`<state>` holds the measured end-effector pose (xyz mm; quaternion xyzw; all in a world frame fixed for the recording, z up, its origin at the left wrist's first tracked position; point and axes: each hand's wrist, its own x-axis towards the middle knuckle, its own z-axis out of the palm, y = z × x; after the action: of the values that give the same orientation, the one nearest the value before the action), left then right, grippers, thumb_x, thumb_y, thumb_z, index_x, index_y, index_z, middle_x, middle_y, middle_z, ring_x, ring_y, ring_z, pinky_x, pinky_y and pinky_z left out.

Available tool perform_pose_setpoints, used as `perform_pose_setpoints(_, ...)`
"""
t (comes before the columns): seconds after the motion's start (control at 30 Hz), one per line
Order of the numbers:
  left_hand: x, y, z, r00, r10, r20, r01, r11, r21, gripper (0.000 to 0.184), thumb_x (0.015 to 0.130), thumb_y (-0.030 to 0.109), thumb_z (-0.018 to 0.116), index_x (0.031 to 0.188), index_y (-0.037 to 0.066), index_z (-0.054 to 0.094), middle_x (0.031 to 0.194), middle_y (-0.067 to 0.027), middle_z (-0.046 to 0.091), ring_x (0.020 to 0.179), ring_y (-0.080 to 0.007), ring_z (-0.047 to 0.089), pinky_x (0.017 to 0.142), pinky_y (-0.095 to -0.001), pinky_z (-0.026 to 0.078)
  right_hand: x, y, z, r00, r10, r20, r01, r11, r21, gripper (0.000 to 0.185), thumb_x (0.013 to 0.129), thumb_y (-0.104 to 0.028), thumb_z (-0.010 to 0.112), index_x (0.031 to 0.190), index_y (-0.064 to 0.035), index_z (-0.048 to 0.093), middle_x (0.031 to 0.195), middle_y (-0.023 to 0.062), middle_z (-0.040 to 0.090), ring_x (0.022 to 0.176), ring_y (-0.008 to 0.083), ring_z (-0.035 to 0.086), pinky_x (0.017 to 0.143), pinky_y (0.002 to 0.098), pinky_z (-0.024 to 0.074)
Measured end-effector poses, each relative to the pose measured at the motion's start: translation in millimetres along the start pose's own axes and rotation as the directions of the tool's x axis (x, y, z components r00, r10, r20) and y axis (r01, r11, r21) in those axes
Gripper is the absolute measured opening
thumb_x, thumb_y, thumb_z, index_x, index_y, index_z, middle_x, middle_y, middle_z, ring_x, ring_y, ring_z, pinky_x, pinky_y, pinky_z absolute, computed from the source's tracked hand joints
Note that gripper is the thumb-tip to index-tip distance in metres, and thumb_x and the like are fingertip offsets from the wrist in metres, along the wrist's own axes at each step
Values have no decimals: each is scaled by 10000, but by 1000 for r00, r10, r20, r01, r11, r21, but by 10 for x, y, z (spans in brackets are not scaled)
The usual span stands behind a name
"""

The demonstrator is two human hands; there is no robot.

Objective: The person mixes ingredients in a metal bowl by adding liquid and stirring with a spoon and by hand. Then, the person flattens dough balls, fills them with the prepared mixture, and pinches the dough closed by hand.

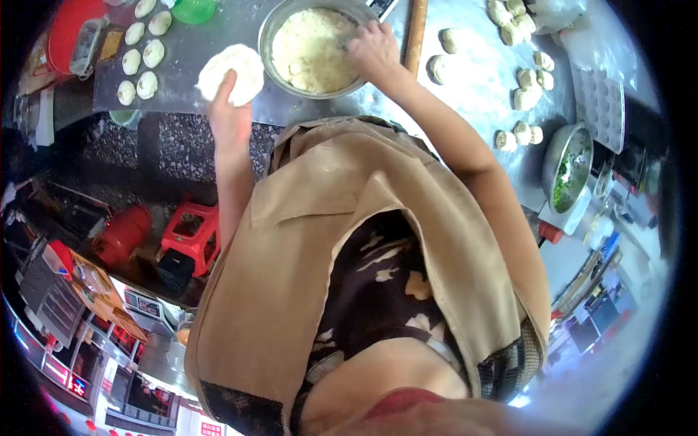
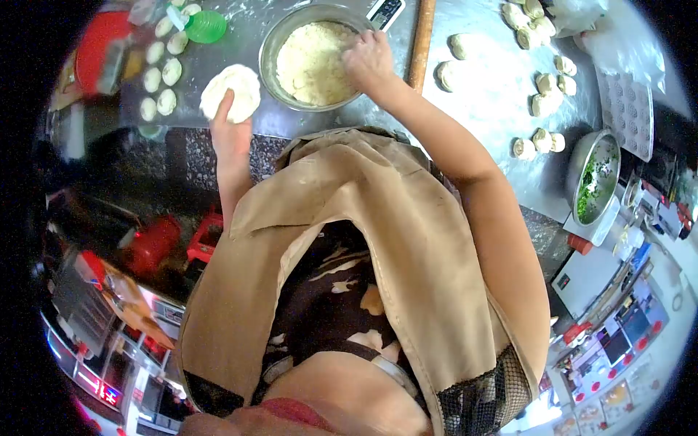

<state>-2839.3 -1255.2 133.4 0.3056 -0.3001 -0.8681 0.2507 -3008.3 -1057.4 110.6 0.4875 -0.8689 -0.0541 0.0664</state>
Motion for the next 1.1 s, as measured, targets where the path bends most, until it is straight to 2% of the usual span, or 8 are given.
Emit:
perform_pose_setpoints(0.1,60,-115,65,998,-61,12,62,993,-97,360,855,32,533,1209,10,472,1176,-102,553,1094,-230,541,920,-373,461,32,46,-28,998,24,60,-24,1000,2,128,727,-121,537,731,-103,663,792,73,635,831,211,578,772,341,365)
perform_pose_setpoints(0.17,117,-219,25,996,-86,-3,86,990,-113,369,854,53,541,1214,17,471,1189,-107,547,1113,-234,526,934,-376,448,-30,32,-92,999,5,41,-5,1000,6,130,745,-107,514,759,-69,638,772,96,635,784,244,613,704,372,435)
perform_pose_setpoints(0.23,138,-294,7,993,-115,-2,114,986,-120,378,853,75,549,1219,24,470,1203,-113,540,1132,-238,511,948,-379,436,-91,-35,-172,980,143,135,-175,948,266,114,754,-90,502,777,-47,606,775,130,628,712,288,636,601,400,495)
perform_pose_setpoints(0.27,138,-324,3,995,-100,-8,99,991,-85,377,856,93,546,1219,25,471,1200,-109,542,1131,-234,512,947,-377,436,-112,-76,-162,994,99,45,-109,922,372,101,760,-77,496,777,-37,587,781,146,617,679,314,641,554,401,519)
perform_pose_setpoints(0.63,126,-346,2,992,-121,-29,116,984,-138,376,862,139,524,1214,17,474,1201,-96,546,1131,-219,514,946,-363,437,12,-371,-3,983,-78,166,-1,903,430,90,713,-47,546,731,-44,634,821,140,625,724,308,645,603,396,524)
perform_pose_setpoints(0.8,132,-372,-18,998,-67,19,69,995,-72,362,862,141,529,1196,9,486,1176,-91,563,1102,-205,534,927,-336,449,51,-452,-136,917,-101,387,-80,901,425,117,702,-76,554,774,-36,637,824,158,643,766,307,646,649,392,528)
perform_pose_setpoints(1.03,121,-404,19,999,-45,17,46,998,-34,369,854,128,532,1196,-3,480,1172,-102,560,1090,-206,539,914,-329,452,45,-407,-230,909,-57,413,-167,857,488,146,710,-132,528,735,-50,645,790,157,641,746,334,625,700,407,508)
perform_pose_setpoints(1.1,120,-433,52,1000,27,-16,-27,999,-21,344,832,57,550,1163,-19,496,1106,-100,585,1038,-208,572,878,-327,480,34,-327,-299,868,-47,495,-251,818,517,156,696,-143,537,747,-75,669,784,159,642,738,319,628,690,392,507)
